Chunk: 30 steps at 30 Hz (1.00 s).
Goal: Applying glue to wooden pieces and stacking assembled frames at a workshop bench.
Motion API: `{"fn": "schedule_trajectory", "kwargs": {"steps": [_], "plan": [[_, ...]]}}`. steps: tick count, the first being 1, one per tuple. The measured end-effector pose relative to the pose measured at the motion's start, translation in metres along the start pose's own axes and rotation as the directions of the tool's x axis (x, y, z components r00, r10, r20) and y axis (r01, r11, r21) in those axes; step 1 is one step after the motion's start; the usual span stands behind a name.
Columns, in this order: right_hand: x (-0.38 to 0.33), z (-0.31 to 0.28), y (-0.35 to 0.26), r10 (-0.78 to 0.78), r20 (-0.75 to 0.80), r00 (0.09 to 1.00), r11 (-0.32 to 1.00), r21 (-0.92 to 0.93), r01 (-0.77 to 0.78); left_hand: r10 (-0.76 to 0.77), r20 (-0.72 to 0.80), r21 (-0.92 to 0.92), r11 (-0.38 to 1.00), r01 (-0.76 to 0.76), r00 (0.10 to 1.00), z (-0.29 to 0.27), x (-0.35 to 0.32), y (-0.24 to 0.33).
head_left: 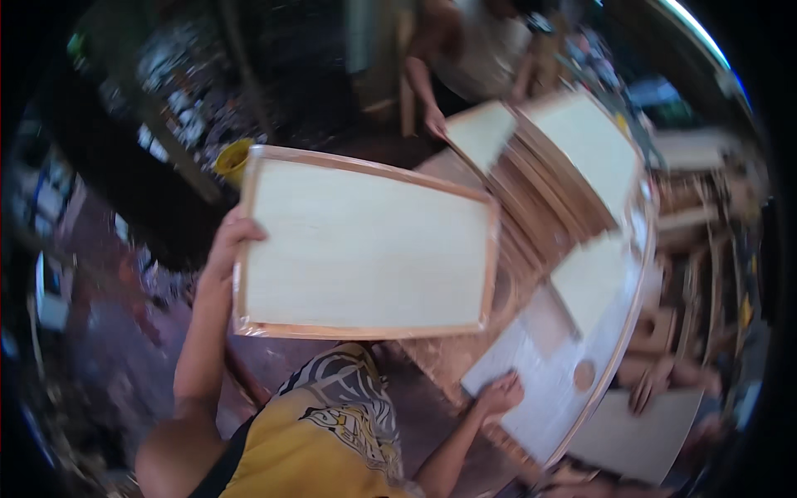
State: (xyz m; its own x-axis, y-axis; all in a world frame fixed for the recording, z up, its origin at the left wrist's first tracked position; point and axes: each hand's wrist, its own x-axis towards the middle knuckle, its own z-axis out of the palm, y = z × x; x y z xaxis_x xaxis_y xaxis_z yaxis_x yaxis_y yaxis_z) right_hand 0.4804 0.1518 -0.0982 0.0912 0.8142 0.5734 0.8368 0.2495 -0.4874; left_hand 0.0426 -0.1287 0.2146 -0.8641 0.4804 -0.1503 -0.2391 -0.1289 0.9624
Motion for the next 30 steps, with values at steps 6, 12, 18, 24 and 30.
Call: {"fn": "schedule_trajectory", "kwargs": {"steps": [6, 12, 18, 24, 30], "plan": [[0.033, 0.005, -0.042, -0.022, -0.071, 0.997, 0.998, 0.059, 0.026, 0.490, 0.327, 0.615, 0.539, -0.575, 0.808, -0.118, 0.002, 0.072], [0.028, -0.014, -0.031, 0.014, -0.115, 0.993, 1.000, 0.014, -0.013, 0.083, 0.334, 0.469, 0.849, -0.242, 0.939, 0.035, -0.057, 0.086], [0.019, -0.019, -0.033, -0.005, -0.056, 0.998, 1.000, -0.011, 0.004, 0.023, 0.369, 0.546, 0.804, -0.237, 0.929, 0.067, -0.021, 0.091], [0.023, -0.014, -0.031, -0.039, -0.015, 0.999, 0.999, -0.024, 0.038, 0.058, 0.483, 0.429, 0.854, -0.294, 0.873, 0.095, 0.041, 0.091], [0.034, 0.032, -0.060, 0.405, -0.117, 0.907, 0.737, 0.629, -0.248, 0.054, 0.565, 0.275, 0.929, -0.249, 0.823, 0.094, 0.117, 0.081]]}}
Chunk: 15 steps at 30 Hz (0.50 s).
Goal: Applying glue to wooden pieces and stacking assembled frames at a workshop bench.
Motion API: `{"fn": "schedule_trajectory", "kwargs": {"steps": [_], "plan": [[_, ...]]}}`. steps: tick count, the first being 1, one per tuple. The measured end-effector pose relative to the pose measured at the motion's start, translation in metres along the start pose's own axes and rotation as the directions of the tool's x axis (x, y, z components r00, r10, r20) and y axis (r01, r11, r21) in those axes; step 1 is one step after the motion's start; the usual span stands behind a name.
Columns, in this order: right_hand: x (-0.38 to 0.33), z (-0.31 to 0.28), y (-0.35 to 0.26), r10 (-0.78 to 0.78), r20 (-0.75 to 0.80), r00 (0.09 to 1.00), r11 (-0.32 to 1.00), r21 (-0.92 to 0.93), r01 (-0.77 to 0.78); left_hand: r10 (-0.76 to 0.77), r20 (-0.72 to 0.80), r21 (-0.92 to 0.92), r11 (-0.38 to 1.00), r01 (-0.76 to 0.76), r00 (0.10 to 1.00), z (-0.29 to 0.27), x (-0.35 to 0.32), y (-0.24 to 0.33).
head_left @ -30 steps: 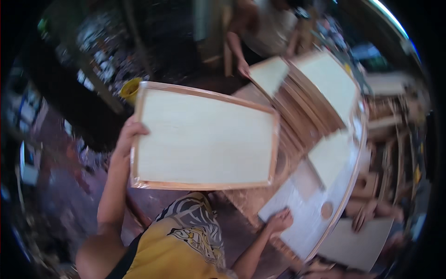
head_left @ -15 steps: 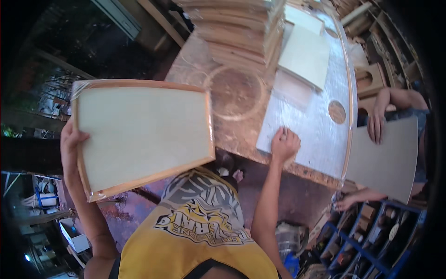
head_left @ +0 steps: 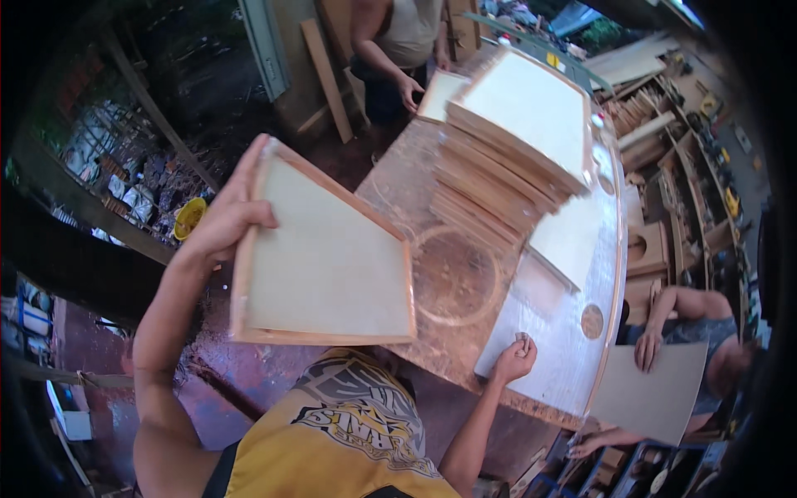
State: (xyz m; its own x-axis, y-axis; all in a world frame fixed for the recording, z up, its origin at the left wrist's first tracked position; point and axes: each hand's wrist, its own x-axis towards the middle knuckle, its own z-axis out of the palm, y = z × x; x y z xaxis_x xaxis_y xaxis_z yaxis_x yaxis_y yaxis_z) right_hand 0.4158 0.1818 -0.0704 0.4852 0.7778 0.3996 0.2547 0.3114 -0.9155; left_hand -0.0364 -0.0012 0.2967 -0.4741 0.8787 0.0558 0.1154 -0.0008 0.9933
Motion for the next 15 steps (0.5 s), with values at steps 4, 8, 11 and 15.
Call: {"fn": "schedule_trajectory", "kwargs": {"steps": [4, 8, 11, 15], "plan": [[-0.030, 0.104, -0.094, 0.128, 0.486, 0.864, 0.974, 0.104, -0.203, -0.022, 0.080, 0.059, 0.998, 0.018, 0.997, -0.011, 0.030, -0.020], [-0.063, 0.216, -0.200, 0.095, 0.734, 0.673, 0.886, 0.246, -0.394, 0.056, 0.165, 0.240, 0.966, -0.095, 0.985, -0.013, 0.052, -0.033], [-0.085, 0.278, -0.274, -0.103, 0.804, 0.586, 0.880, 0.348, -0.322, 0.109, 0.192, 0.335, 0.927, -0.170, 0.975, -0.020, 0.065, -0.041], [-0.105, 0.327, -0.342, -0.292, 0.773, 0.563, 0.810, 0.513, -0.284, 0.053, 0.258, 0.339, 0.930, -0.141, 0.965, -0.022, 0.072, -0.032]]}}
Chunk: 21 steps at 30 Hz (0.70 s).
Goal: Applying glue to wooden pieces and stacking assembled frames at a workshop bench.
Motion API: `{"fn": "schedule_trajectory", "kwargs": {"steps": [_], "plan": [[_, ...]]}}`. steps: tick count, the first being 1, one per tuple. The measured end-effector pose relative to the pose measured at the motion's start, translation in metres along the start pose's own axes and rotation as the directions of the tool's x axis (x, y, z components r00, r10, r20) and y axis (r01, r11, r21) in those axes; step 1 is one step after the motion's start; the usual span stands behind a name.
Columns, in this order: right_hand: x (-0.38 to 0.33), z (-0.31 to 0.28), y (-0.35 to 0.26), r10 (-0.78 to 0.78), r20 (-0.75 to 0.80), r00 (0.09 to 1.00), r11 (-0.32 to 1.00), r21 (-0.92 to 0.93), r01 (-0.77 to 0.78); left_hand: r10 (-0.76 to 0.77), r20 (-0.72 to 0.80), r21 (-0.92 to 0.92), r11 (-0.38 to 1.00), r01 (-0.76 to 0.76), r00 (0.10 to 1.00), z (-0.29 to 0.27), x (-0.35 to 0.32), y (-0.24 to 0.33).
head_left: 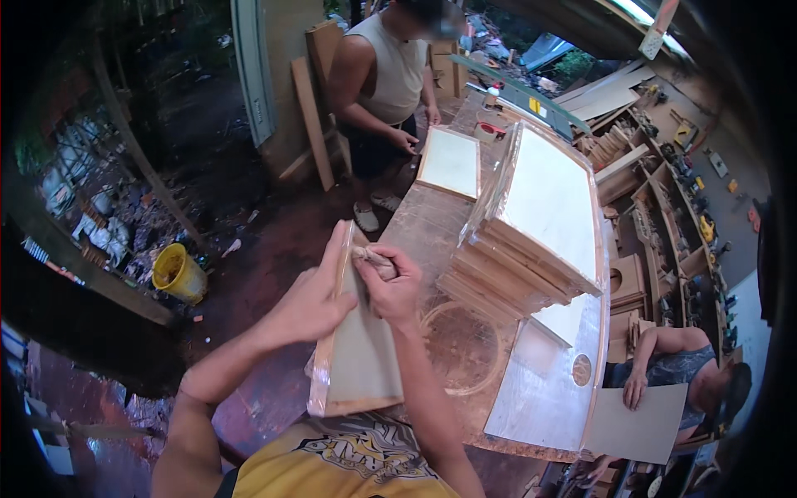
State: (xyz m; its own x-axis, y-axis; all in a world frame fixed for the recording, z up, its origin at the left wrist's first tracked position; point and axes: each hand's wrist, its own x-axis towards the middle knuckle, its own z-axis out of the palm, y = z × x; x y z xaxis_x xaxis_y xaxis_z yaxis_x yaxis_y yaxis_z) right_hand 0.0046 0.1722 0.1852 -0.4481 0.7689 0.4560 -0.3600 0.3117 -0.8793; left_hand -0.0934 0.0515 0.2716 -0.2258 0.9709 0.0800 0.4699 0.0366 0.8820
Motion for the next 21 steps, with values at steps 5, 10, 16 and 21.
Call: {"fn": "schedule_trajectory", "kwargs": {"steps": [5, 10, 16, 21], "plan": [[0.018, 0.001, 0.019, -0.264, -0.145, 0.954, 0.953, -0.190, 0.235, 0.007, 0.036, 0.068, 0.998, -0.010, 0.999, -0.001, 0.015, 0.004], [0.019, -0.012, 0.021, -0.108, -0.268, 0.957, 0.979, -0.199, 0.055, 0.087, 0.065, 0.000, 0.996, -0.087, 0.994, 0.002, 0.030, 0.001], [0.027, -0.011, 0.001, -0.038, -0.298, 0.954, 0.974, -0.223, -0.031, 0.121, 0.120, -0.016, 0.993, -0.120, 0.985, 0.004, 0.046, 0.009], [0.019, -0.017, 0.018, -0.147, -0.363, 0.920, 0.966, -0.253, 0.054, 0.185, 0.099, 0.042, 0.981, -0.190, 0.978, 0.010, 0.047, 0.011]]}}
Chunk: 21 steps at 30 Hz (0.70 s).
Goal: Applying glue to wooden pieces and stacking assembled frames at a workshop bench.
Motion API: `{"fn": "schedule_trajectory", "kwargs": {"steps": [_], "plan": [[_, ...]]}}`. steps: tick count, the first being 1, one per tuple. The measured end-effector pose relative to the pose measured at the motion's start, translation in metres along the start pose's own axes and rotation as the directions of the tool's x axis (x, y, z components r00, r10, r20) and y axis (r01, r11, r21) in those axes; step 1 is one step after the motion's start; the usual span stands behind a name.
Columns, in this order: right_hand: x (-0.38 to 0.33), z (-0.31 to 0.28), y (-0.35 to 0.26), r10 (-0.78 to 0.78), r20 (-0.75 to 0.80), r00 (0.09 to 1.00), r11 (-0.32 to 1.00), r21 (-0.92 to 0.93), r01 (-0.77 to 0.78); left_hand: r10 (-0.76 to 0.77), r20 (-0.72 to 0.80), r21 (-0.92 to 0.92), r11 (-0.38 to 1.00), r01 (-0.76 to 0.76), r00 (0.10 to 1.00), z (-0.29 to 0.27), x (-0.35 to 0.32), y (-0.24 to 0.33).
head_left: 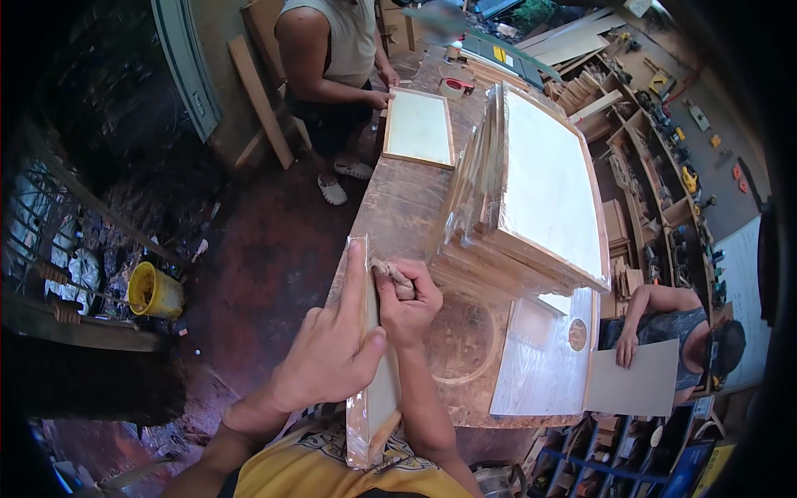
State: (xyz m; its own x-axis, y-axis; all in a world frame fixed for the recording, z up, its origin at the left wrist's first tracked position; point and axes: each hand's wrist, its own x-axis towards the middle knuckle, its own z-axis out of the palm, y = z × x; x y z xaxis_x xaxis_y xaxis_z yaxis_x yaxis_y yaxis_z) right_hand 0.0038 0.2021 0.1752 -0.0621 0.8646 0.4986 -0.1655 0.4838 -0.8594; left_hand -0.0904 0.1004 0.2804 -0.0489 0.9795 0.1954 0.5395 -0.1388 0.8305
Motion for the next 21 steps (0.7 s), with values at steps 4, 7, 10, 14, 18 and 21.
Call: {"fn": "schedule_trajectory", "kwargs": {"steps": [4, 7, 10, 14, 18, 21], "plan": [[-0.034, -0.034, 0.061, 0.128, -0.074, 0.989, 0.981, -0.136, -0.137, -0.146, -0.020, -0.021, 0.989, 0.145, 0.989, 0.004, -0.003, -0.001], [-0.057, -0.070, 0.105, 0.424, -0.131, 0.896, 0.836, -0.324, -0.443, -0.137, -0.061, -0.018, 0.991, 0.136, 0.989, 0.009, -0.009, 0.002], [-0.073, -0.104, 0.150, 0.531, -0.196, 0.824, 0.653, -0.525, -0.546, -0.133, -0.058, -0.090, 0.988, 0.128, 0.989, 0.013, -0.005, 0.013], [-0.075, -0.125, 0.153, 0.617, -0.288, 0.732, 0.493, -0.583, -0.645, -0.157, -0.035, -0.080, 0.985, 0.154, 0.987, 0.018, 0.000, 0.011], [-0.043, -0.131, 0.138, 0.609, -0.265, 0.747, 0.556, -0.529, -0.641, -0.038, -0.135, 0.116, 0.992, 0.054, 0.990, 0.025, 0.001, 0.003], [-0.047, -0.134, 0.145, 0.640, -0.200, 0.742, 0.605, -0.464, -0.647, -0.044, -0.313, -0.283, 0.958, -0.049, 0.949, 0.050, 0.002, 0.009]]}}
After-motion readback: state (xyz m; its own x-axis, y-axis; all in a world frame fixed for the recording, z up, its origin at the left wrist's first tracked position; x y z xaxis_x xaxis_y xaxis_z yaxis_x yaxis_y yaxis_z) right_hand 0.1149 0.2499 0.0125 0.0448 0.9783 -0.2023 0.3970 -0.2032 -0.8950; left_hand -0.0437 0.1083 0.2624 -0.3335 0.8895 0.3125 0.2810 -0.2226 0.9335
